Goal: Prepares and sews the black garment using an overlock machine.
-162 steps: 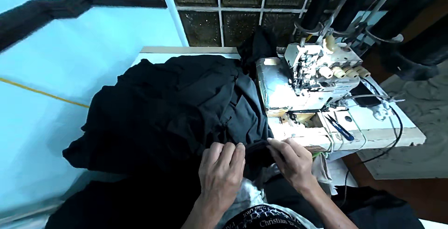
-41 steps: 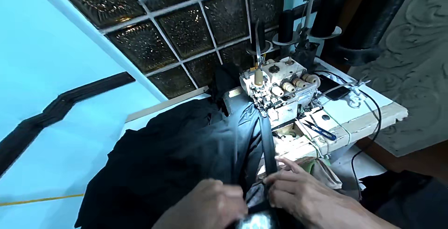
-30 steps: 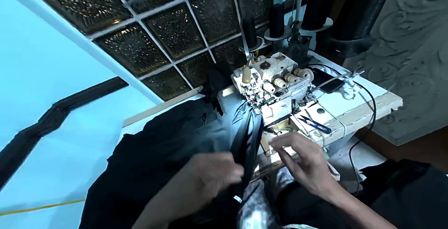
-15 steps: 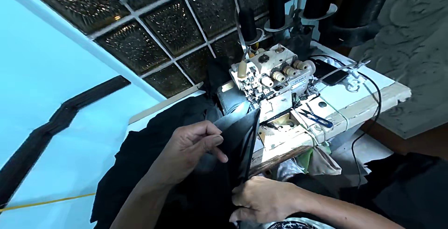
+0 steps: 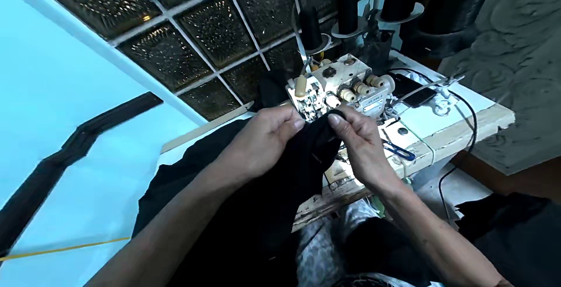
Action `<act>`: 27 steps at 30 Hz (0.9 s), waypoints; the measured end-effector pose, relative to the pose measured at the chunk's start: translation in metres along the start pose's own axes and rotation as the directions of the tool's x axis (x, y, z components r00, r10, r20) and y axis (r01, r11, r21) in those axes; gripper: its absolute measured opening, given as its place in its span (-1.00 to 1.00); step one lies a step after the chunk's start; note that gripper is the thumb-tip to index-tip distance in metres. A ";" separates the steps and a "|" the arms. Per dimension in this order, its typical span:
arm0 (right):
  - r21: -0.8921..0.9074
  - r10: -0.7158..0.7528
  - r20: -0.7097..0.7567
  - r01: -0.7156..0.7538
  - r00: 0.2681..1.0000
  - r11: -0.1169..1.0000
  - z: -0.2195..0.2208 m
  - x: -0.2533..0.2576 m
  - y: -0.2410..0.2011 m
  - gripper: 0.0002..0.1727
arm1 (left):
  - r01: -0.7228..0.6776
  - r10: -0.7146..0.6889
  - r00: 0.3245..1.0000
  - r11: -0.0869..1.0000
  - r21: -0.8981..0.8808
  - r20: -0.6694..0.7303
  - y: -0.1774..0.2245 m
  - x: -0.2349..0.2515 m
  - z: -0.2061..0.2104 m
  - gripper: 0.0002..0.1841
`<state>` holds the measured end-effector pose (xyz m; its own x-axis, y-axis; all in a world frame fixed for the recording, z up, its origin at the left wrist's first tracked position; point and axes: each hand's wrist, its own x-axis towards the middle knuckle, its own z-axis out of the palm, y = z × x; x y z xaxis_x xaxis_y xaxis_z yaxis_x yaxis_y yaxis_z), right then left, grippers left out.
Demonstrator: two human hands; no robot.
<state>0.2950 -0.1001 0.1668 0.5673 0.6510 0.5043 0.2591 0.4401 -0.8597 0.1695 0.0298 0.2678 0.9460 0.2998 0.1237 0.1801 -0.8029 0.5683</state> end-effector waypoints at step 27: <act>-0.191 -0.115 0.372 0.197 0.921 0.962 -0.014 -0.061 -0.014 -0.77 | 0.112 -0.092 0.984 0.985 -0.130 0.153 0.011 -0.057 0.046 -0.70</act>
<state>0.2680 -0.1548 0.1466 0.2019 0.7794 0.5931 0.5106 0.4330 -0.7428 0.1304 -0.0202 0.2295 0.9555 0.2897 -0.0550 0.2484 -0.6901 0.6798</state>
